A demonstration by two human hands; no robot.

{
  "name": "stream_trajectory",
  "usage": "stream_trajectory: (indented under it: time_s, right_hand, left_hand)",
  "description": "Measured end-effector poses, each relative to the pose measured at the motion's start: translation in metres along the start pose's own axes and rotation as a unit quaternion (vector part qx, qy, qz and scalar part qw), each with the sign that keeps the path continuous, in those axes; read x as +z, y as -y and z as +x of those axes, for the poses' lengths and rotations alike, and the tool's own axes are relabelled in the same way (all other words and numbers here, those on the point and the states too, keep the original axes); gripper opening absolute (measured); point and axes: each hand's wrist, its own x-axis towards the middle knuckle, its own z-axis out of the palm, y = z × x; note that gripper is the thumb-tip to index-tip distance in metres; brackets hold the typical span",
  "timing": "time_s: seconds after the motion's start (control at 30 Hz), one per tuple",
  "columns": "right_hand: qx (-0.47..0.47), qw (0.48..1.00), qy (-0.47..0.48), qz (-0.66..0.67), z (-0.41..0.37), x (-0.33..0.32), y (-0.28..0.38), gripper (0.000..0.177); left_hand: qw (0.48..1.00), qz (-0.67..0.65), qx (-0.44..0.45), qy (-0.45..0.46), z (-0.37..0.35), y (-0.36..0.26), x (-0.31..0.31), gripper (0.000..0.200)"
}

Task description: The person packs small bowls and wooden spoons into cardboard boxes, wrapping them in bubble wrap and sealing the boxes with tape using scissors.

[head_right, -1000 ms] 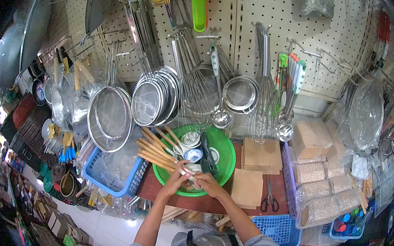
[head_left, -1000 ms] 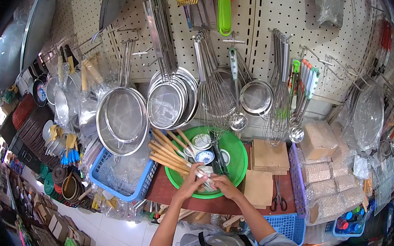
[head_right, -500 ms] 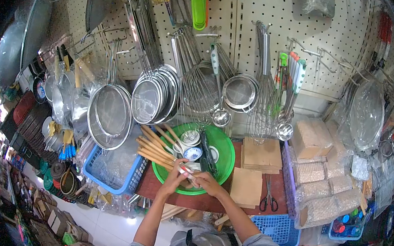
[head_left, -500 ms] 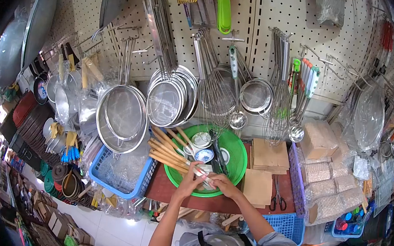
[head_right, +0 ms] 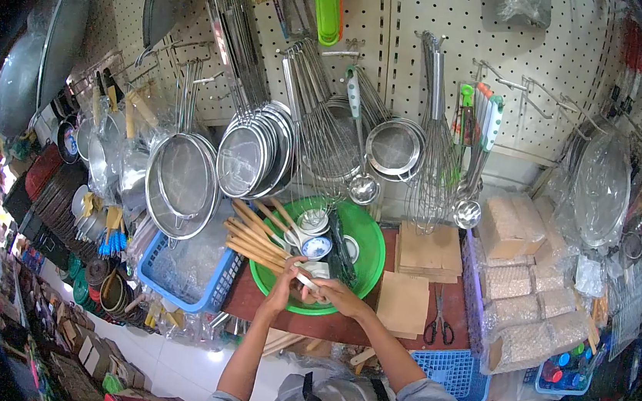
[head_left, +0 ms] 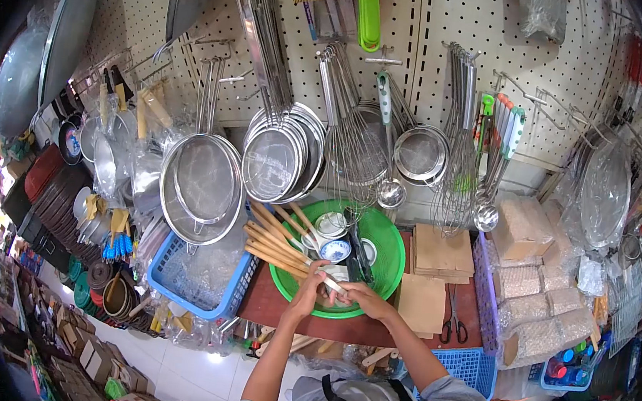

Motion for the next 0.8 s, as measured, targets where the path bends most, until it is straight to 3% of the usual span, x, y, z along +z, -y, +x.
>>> stream_trajectory:
  time_s: [0.1, 0.2, 0.3, 0.6, 0.7, 0.8]
  right_hand:
    - [-0.034, 0.998, -0.01, -0.052, -0.001, 0.0, 0.002, 0.031]
    - [-0.004, 0.996, -0.076, -0.04, -0.002, 0.004, -0.006, 0.032]
    - [0.012, 0.999, -0.008, -0.051, 0.0, -0.005, -0.013, 0.036]
    - [-0.01, 0.997, -0.054, -0.047, -0.002, 0.004, 0.0, 0.035]
    - [-0.04, 0.997, -0.038, -0.057, -0.003, 0.001, -0.008, 0.034]
    - [-0.009, 0.999, -0.016, -0.037, -0.002, -0.006, -0.014, 0.036]
  left_hand:
    - [1.0, -0.026, 0.003, 0.016, -0.001, -0.005, 0.002, 0.048]
    - [0.987, 0.15, 0.055, -0.01, -0.007, -0.016, 0.011, 0.049]
    - [0.991, 0.121, 0.057, -0.007, -0.003, -0.003, 0.005, 0.051]
    - [0.999, -0.035, 0.011, 0.003, 0.002, 0.004, -0.002, 0.05]
    - [1.0, -0.018, 0.013, 0.017, -0.002, -0.003, 0.001, 0.05]
    - [0.997, 0.074, 0.029, -0.002, -0.009, -0.018, 0.01, 0.051]
